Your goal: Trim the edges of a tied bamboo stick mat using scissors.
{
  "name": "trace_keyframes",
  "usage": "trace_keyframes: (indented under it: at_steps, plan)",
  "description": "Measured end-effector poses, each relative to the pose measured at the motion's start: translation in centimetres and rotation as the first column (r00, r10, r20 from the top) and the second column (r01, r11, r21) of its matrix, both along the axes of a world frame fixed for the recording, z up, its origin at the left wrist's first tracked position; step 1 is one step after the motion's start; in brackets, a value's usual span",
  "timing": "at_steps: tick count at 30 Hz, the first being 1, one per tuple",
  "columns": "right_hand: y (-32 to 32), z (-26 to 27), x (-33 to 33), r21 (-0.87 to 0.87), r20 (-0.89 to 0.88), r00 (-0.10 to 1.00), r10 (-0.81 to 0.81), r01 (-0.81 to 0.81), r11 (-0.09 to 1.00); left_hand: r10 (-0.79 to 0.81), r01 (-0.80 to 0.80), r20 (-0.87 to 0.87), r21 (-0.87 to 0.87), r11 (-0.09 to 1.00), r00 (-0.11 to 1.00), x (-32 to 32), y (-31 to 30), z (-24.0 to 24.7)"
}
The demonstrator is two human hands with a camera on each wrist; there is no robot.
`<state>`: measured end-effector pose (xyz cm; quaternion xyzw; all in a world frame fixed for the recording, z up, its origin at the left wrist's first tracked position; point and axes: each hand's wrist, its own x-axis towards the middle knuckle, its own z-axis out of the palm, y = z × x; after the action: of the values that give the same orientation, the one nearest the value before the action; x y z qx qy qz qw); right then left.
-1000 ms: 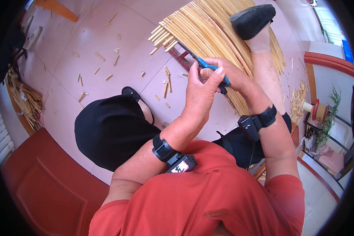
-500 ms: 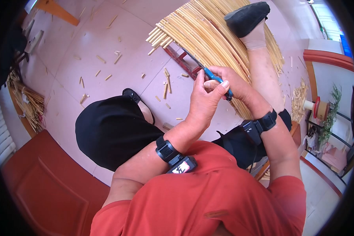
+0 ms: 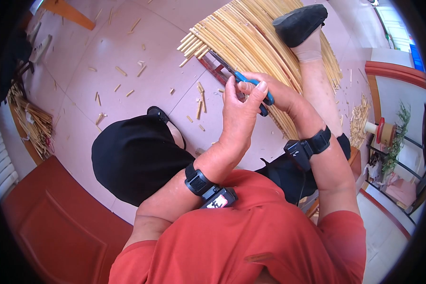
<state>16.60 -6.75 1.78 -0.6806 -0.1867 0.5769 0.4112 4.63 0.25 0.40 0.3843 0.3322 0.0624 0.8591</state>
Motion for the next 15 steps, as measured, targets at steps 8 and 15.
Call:
trace_keyframes:
  at_steps: [8, 15]
  plan:
    - [0.0, 0.6, 0.1, -0.071, 0.140, 0.989, 0.052, -0.042, 0.997, 0.002, 0.016, 0.124, -0.146, 0.989, 0.992, 0.0, 0.6, 0.5]
    - [-1.1, -0.2, -0.4, -0.043, 0.059, 0.998, -0.029, 0.031, 0.999, -0.023, 0.043, 0.133, -0.147, 0.988, 0.991, -0.4, -0.4, 0.0]
